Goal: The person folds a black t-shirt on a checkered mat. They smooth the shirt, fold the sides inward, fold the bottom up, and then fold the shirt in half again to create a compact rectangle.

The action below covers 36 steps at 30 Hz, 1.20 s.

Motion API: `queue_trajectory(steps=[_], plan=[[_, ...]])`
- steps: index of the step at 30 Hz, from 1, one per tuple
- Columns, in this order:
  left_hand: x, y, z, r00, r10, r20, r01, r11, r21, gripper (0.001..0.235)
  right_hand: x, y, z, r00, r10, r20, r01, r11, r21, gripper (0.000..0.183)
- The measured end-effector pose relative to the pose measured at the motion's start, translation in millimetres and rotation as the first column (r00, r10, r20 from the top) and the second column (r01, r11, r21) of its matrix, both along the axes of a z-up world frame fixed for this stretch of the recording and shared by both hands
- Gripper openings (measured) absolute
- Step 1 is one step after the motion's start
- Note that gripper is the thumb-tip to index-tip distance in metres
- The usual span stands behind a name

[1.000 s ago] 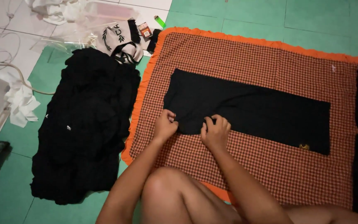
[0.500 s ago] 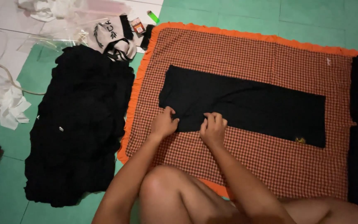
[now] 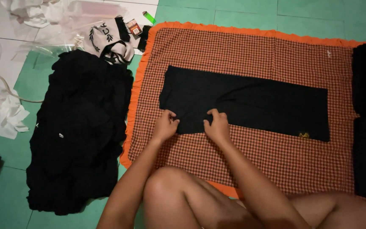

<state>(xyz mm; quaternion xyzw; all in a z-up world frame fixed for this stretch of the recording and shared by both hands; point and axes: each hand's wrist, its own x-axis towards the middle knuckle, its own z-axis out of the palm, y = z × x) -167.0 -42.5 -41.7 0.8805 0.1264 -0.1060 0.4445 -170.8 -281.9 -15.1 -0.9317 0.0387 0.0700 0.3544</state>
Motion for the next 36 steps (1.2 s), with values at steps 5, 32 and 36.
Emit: queue_trajectory(steps=[5, 32, 36], plan=[[-6, -1, 9, 1.000, -0.028, -0.001, 0.028, 1.000, 0.003, 0.037, 17, -3, -23, 0.996, 0.091, -0.017, -0.092, 0.991, -0.096, 0.025], [56, -175, 75, 0.855, -0.476, 0.206, 0.258, 0.735, 0.627, 0.027, 4, -372, 25, 0.995, -0.065, -0.076, 0.016, 0.850, -0.527, 0.040], [66, -188, 38, 0.734, -0.546, 0.404, 0.102, 0.676, 0.730, 0.030, 11, -393, 15, 0.998, -0.024, -0.053, -0.005, 0.874, -0.486, 0.045]])
